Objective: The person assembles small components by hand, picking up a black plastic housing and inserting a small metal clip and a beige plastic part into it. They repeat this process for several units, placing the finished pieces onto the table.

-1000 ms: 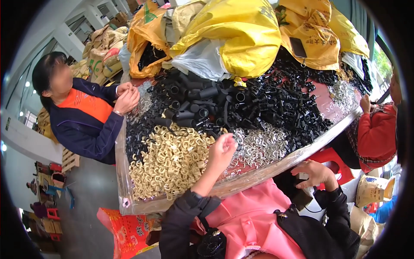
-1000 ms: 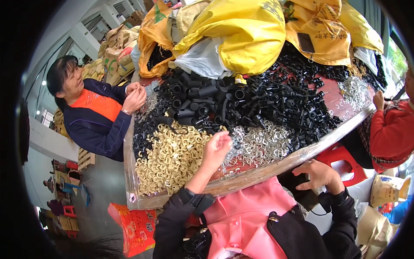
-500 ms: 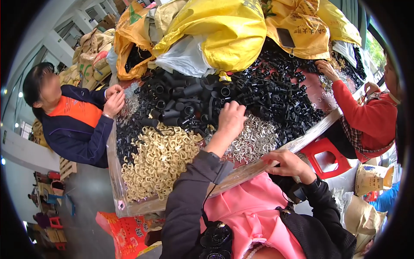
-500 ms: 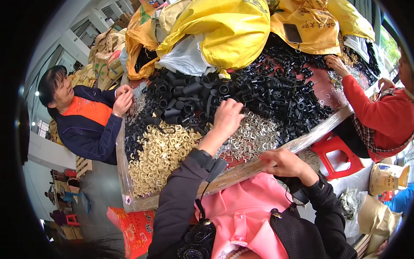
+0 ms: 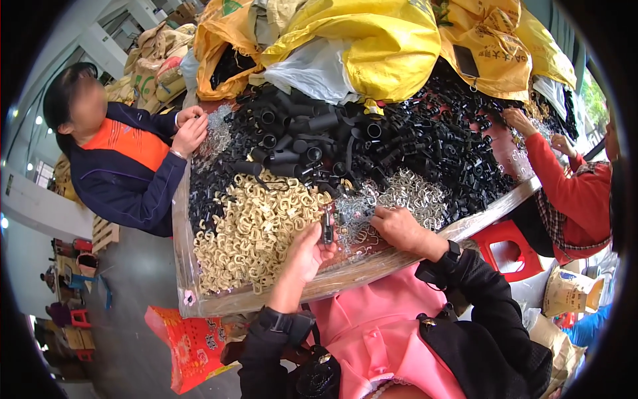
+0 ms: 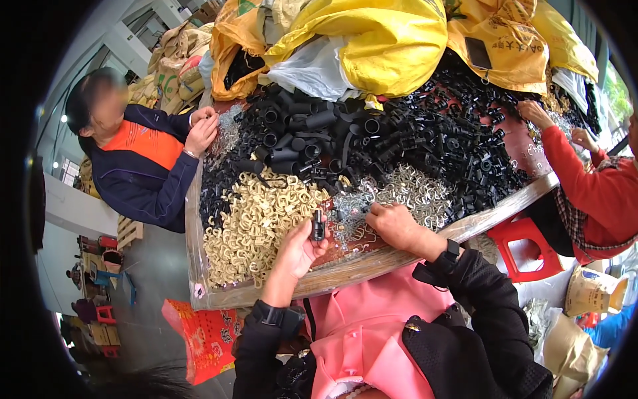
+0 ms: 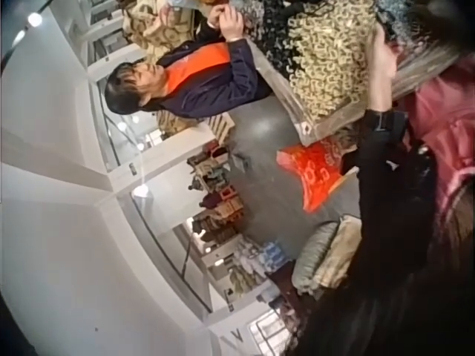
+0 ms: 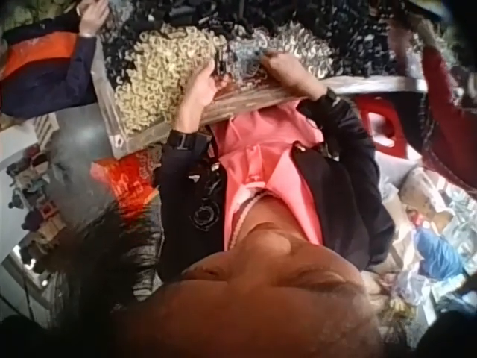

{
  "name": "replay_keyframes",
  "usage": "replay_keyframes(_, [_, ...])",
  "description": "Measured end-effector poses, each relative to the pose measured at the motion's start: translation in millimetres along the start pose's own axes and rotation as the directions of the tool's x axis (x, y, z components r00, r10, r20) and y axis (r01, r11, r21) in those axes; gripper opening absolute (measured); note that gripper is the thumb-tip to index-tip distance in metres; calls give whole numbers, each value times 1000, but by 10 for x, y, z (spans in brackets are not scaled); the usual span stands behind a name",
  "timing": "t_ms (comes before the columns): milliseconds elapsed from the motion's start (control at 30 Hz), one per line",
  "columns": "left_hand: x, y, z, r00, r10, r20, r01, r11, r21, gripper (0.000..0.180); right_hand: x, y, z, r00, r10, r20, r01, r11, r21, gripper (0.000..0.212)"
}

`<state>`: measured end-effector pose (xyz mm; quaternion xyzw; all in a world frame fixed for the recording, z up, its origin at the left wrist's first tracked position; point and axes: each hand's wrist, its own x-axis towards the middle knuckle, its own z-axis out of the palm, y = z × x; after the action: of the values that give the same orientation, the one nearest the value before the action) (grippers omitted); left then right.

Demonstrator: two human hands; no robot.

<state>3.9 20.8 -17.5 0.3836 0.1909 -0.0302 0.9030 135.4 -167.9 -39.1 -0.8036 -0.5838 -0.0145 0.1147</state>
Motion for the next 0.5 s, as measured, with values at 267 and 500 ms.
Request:
replay_keyframes(267, [1, -241, 69, 999, -41, -10, 42, 998, 39, 30, 8, -17, 115, 991, 126, -44, -124, 991, 41, 6])
replay_keyframes(500, [29, -336, 216, 982, -82, 167, 81, 997, 16, 33, -45, -41, -167, 897, 180, 403, -419, 57, 906, 7])
